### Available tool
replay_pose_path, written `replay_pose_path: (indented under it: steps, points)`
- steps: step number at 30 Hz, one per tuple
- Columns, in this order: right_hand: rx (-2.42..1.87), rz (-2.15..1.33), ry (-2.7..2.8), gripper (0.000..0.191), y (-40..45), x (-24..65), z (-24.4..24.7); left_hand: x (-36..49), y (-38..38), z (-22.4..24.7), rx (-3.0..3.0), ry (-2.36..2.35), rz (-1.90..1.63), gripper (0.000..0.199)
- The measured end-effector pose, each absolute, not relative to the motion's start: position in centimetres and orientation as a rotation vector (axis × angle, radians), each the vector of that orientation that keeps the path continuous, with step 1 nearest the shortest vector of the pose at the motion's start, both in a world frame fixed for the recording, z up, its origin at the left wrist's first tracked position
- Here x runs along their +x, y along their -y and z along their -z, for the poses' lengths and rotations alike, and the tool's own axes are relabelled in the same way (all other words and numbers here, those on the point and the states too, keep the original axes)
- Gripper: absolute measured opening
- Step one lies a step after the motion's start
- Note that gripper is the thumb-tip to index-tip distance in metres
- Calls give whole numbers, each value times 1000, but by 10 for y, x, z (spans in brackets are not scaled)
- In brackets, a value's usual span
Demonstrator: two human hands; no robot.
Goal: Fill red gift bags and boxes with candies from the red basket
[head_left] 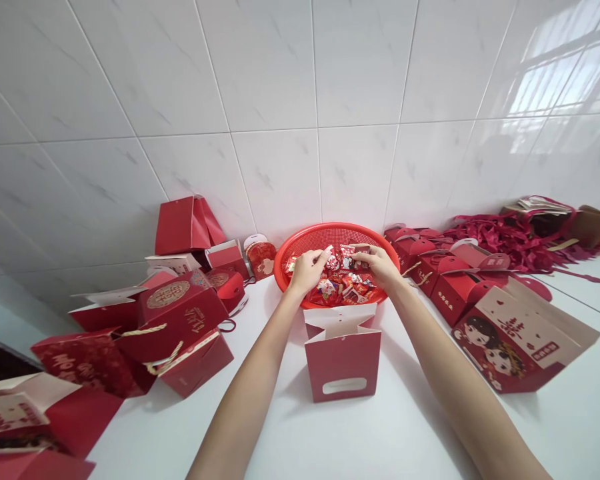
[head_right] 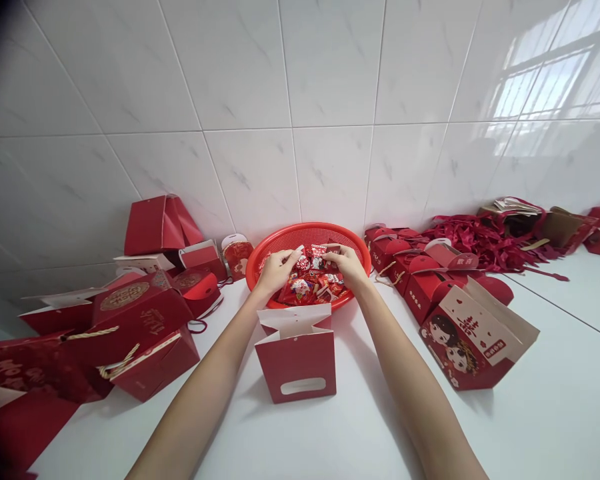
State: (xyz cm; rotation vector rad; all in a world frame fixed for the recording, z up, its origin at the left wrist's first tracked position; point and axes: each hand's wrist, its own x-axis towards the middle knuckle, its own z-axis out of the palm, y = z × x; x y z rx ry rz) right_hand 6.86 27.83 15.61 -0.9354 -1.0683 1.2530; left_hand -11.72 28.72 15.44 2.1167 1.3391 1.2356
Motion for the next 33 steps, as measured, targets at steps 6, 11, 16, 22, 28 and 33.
replay_pose_path:
  steps: [6,11,16,22,28,33]
  points:
    - [-913,-1262,872,16,-291,77,-149,-116,-290,-153,2074,-1474,-1160,23]
    - [-895,-1285,755,15,-298,81,-147,-110,-285,-156,2302,-1236,-767,24]
    - [-890,-1376,750,17,-292,80,-150,-107,-279,-156,2347,-1025,-96,18]
    - [-899,-1445,787,14,-290,81,-152,-104,-269,-162,2392,-1059,-38,23]
    - [-904,-1472,726,11,-287,79,-157,-101,-266,-166,2356,-1126,84,10]
    - [-889,-1500,710,14,-284,77,-161,-105,-269,-159,2325,-1098,60,18]
